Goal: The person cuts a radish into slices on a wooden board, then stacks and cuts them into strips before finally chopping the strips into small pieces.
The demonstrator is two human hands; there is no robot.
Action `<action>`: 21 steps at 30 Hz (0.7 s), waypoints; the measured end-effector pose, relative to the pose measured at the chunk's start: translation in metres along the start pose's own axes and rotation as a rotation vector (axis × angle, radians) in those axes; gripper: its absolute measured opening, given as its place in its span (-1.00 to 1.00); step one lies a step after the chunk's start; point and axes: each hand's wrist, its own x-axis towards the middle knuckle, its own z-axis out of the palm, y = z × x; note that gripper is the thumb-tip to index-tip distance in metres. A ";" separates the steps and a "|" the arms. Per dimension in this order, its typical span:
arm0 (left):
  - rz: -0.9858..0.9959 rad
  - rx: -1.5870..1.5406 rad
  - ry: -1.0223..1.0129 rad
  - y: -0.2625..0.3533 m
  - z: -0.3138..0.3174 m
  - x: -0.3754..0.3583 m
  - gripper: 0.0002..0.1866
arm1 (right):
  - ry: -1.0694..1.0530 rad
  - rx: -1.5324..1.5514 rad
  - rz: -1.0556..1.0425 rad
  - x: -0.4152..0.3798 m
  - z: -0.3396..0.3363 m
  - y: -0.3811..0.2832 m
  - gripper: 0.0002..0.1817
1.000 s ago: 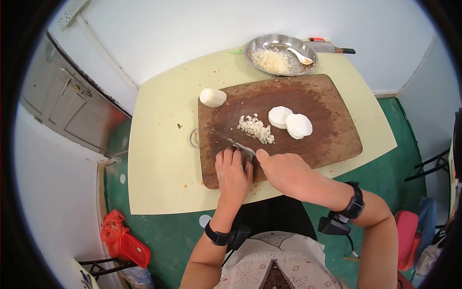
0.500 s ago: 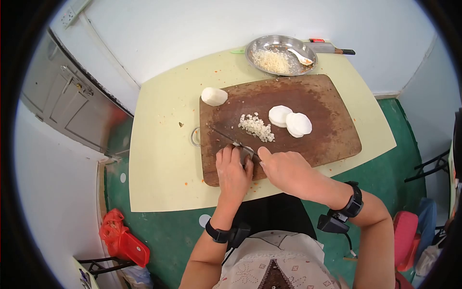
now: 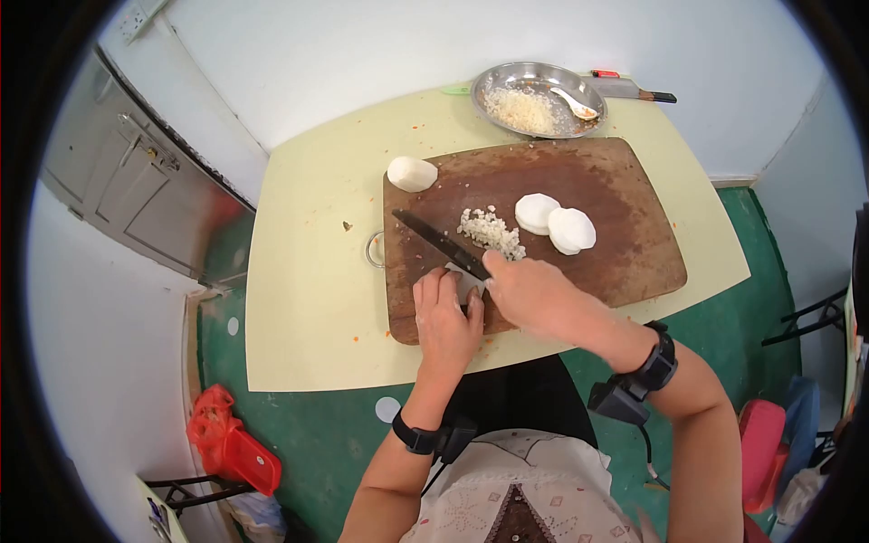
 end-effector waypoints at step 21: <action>0.011 0.046 -0.038 0.002 0.001 0.005 -0.69 | 0.010 -0.034 -0.106 -0.012 0.004 -0.005 -0.83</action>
